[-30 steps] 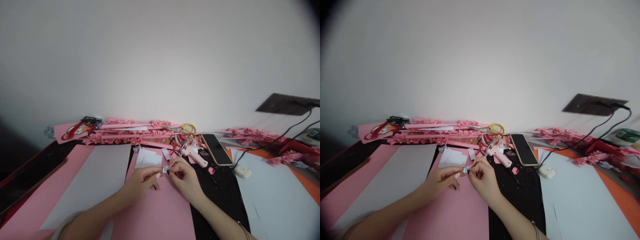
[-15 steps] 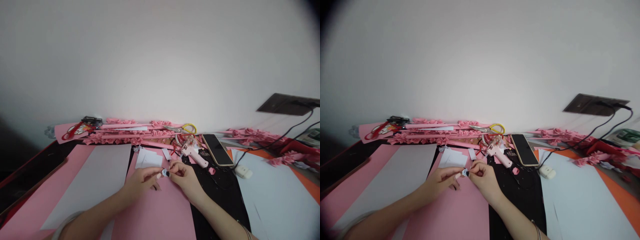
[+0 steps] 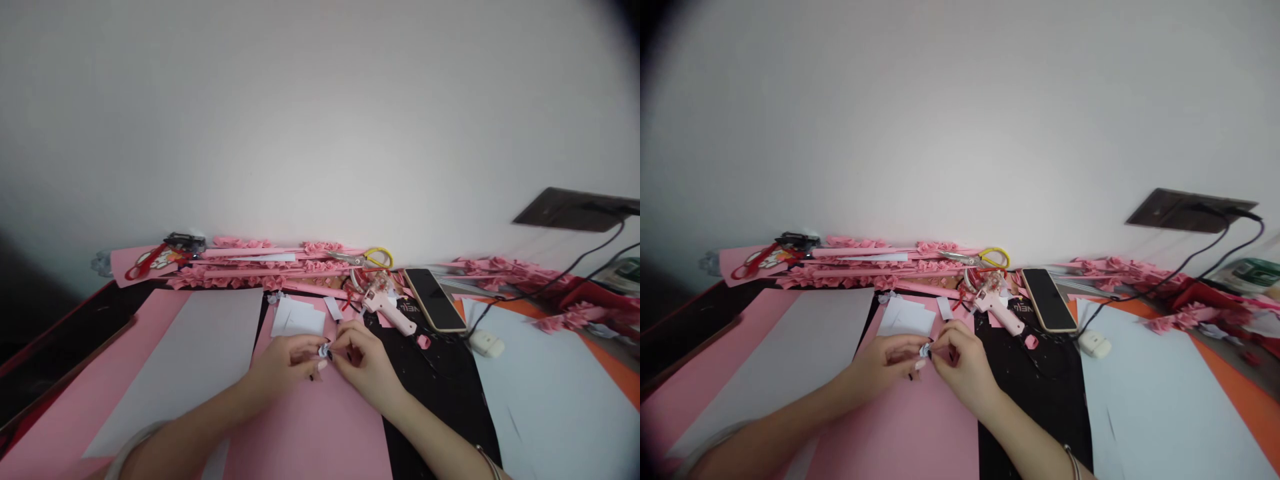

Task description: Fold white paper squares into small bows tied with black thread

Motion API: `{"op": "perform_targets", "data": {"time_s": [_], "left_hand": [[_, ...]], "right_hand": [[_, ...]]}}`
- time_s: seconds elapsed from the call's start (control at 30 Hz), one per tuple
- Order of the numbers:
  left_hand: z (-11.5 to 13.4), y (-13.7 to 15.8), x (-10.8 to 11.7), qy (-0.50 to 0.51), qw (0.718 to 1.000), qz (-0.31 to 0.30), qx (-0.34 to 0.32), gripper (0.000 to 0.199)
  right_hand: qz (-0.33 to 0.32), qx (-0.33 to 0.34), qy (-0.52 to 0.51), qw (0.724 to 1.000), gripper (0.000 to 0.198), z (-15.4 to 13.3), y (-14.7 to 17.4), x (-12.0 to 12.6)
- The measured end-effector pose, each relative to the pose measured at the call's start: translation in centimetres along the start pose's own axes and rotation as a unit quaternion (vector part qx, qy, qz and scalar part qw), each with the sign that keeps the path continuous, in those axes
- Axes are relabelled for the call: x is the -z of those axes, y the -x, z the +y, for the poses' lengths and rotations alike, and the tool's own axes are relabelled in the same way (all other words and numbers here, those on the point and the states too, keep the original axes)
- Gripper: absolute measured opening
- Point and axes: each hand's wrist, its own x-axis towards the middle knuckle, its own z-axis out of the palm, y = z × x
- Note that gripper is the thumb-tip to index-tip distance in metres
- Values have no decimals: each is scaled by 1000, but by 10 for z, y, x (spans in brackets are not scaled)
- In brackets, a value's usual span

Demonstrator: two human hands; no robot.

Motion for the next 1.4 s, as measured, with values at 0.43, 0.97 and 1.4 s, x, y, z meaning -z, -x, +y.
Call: {"op": "perform_targets", "data": {"time_s": [0.43,0.97,1.4], "left_hand": [[4,1,-1,-5,1000,7,19,21],[8,0,-1,11,998,24,51,9],[11,-3,3,65,995,66,27,16]], "right_hand": [[-28,45,41,998,23,-3,3,0],[-64,52,22,996,23,-4,3,2],[0,22,28,999,18,-1,3,6]]}}
